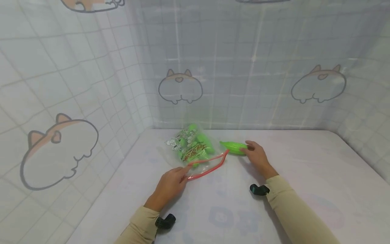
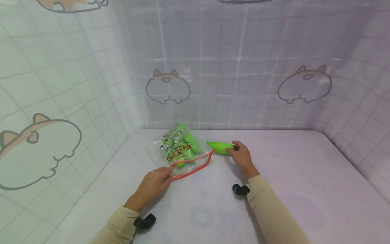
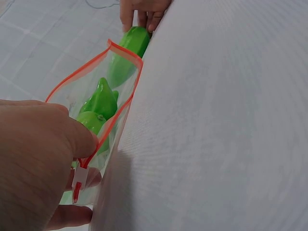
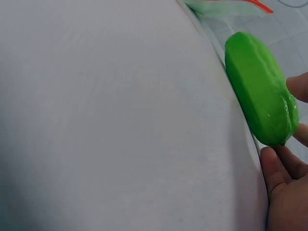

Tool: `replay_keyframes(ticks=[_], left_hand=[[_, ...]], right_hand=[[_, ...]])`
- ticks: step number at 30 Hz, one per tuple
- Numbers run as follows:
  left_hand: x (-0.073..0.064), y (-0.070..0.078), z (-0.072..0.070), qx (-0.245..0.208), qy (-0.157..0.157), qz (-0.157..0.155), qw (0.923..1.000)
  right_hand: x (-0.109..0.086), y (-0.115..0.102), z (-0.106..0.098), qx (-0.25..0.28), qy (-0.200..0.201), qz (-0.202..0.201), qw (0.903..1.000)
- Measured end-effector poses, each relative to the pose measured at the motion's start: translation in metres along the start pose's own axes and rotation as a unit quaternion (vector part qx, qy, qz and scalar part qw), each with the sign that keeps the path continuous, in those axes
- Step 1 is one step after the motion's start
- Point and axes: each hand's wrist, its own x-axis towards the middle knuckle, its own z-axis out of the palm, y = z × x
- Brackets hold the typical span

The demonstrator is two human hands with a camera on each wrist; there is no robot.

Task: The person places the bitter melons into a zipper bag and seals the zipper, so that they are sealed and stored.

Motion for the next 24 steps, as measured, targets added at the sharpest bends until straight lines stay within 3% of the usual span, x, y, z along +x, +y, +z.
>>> replay_keyframes(ticks=[11, 24], left_hand=[[0.0000, 0.0000, 0.0007, 0.003, -0.001, -0.001, 1.0000], [-0.0004, 0.0011, 0.0002, 0.000, -0.002, -0.004, 1.0000]], right_hand=[[-0.0041, -0.0041, 0.0019, -0.062, -0.006, -0.024, 0.9978], [-0.0062, -0.0013, 0.0025, -0.063, -0.001, -0.012, 0.9980]])
